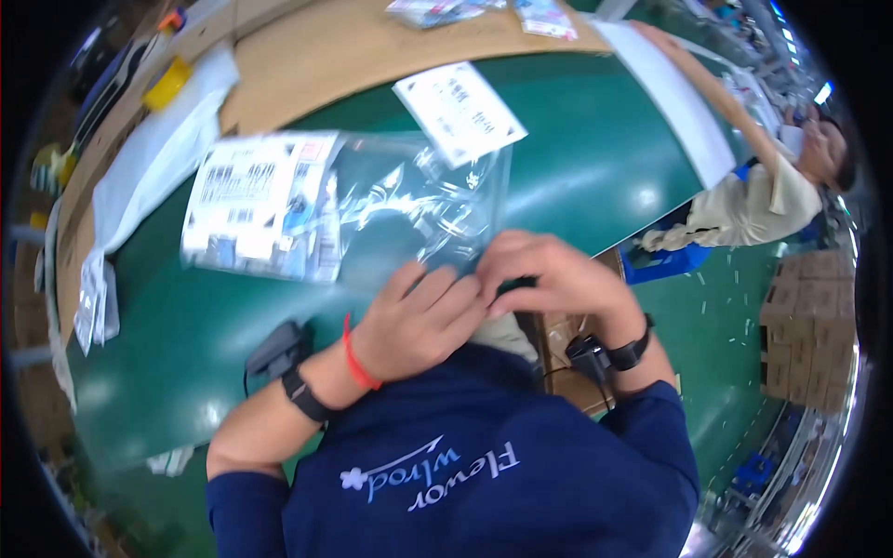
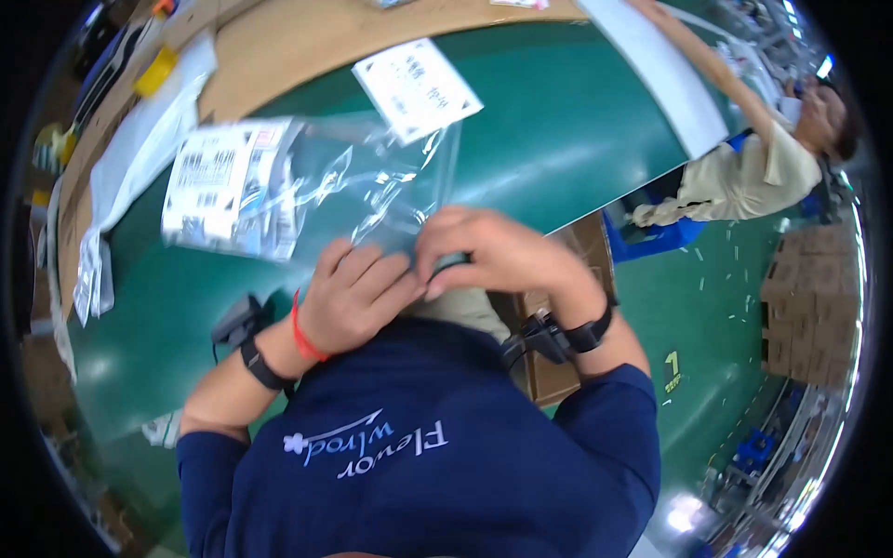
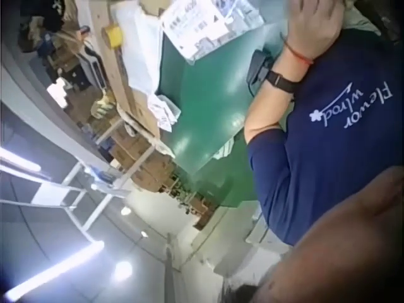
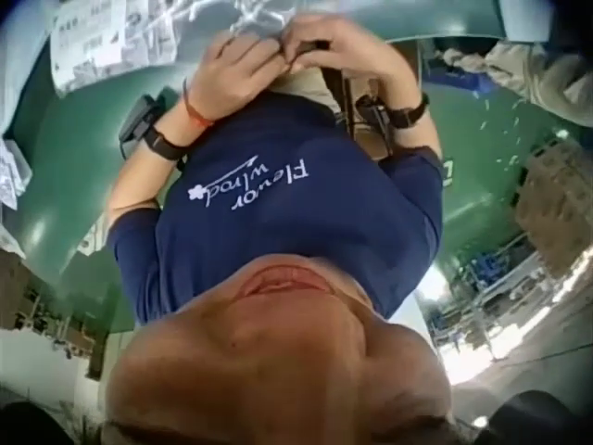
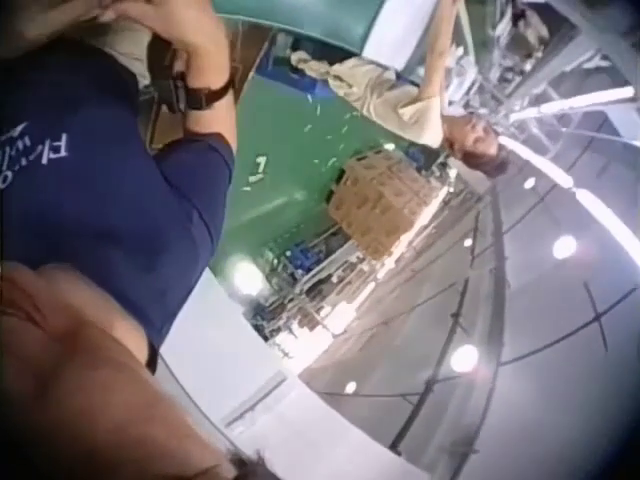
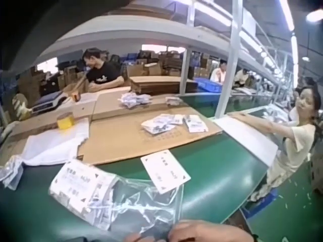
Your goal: The person places a label and USB chargers into a plastic bag by hand, sets it aside, and repeats the process with a second bag.
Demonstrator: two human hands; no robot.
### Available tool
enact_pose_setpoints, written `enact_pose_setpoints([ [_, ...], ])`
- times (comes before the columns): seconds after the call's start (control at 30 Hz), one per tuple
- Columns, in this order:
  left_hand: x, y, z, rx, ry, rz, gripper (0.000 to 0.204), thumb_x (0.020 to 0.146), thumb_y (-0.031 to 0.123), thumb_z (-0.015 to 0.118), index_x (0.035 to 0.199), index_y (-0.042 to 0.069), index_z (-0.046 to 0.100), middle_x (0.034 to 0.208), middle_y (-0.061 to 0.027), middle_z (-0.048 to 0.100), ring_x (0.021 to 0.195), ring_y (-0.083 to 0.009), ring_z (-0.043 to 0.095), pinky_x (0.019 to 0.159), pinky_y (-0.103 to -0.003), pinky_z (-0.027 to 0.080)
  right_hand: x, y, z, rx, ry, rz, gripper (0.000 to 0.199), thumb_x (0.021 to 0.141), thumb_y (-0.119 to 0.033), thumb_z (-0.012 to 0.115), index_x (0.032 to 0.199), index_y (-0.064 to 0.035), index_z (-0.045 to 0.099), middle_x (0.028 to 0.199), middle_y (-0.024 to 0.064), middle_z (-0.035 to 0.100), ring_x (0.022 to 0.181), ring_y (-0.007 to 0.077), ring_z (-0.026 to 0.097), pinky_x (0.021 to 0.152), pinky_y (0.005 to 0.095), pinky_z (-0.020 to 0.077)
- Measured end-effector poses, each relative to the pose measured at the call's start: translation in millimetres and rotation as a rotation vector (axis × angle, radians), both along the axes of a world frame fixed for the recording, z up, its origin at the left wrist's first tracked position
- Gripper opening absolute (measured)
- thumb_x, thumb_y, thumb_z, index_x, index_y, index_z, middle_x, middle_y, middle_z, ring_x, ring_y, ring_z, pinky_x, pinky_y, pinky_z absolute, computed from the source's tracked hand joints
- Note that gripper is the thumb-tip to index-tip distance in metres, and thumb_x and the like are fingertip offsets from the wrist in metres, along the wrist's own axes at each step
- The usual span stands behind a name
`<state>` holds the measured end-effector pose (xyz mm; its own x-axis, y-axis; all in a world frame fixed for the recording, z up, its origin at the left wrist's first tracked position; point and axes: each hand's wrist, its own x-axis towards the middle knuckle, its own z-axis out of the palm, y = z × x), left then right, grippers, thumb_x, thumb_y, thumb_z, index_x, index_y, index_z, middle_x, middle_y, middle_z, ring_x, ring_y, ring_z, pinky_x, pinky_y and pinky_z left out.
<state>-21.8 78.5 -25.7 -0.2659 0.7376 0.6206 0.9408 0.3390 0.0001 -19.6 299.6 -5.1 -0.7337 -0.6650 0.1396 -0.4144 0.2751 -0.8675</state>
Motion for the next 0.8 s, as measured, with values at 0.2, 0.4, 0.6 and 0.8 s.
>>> enact_pose_setpoints([
  [0.2, 0.8, -1.5, 9.0, 0.034, -0.048, -0.032, 0.019, 0.068, 0.018, 0.073, 0.083, 0.012, 0.062, 0.088, -0.0009, 0.057, 0.081, -0.0181, 0.053, 0.077, -0.035, 0.035, -3.5, 1.9, 5.9, -0.005, 0.018, 0.089, 0.012, 0.078, -0.011, 0.068, 0.080, -0.0028, 0.061, 0.084, 0.0076, 0.059, 0.085, 0.0264, 0.055, 0.077, 0.0343, 0.0442],
  [0.4, 2.6, -5.9, 15.0, 0.091, -0.096, -0.043, 0.013, 0.072, 0.017, 0.071, 0.081, 0.012, 0.062, 0.088, -0.0005, 0.057, 0.081, -0.0161, 0.053, 0.076, -0.033, 0.036, 3.5, 9.6, 1.1, -0.137, -0.057, -0.083, 0.010, 0.086, -0.012, 0.061, 0.087, -0.0039, 0.055, 0.086, 0.0059, 0.057, 0.083, 0.0199, 0.054, 0.073, 0.0324, 0.0439],
  [0.6, 4.9, -14.3, 17.9, 0.067, -0.090, -0.061, 0.019, 0.067, 0.016, 0.077, 0.079, 0.011, 0.063, 0.086, -0.0009, 0.057, 0.080, -0.0178, 0.052, 0.076, -0.034, 0.035, -23.1, 65.9, -20.6, -1.199, -0.168, -0.831, 0.012, 0.095, -0.014, 0.049, 0.101, -0.0049, 0.054, 0.094, 0.0092, 0.061, 0.075, 0.0118, 0.056, 0.066, 0.0220, 0.0465],
  [0.8, 3.9, -2.6, 22.0, 0.031, -0.094, -0.055, 0.022, 0.065, 0.017, 0.078, 0.081, 0.011, 0.064, 0.086, -0.0017, 0.057, 0.080, -0.0178, 0.052, 0.074, -0.034, 0.036, 1.4, 218.1, -50.8, -1.079, 0.806, -1.678, 0.017, 0.095, -0.016, 0.050, 0.095, 0.0010, 0.051, 0.103, 0.0173, 0.061, 0.091, 0.0241, 0.061, 0.083, 0.0360, 0.0501],
])
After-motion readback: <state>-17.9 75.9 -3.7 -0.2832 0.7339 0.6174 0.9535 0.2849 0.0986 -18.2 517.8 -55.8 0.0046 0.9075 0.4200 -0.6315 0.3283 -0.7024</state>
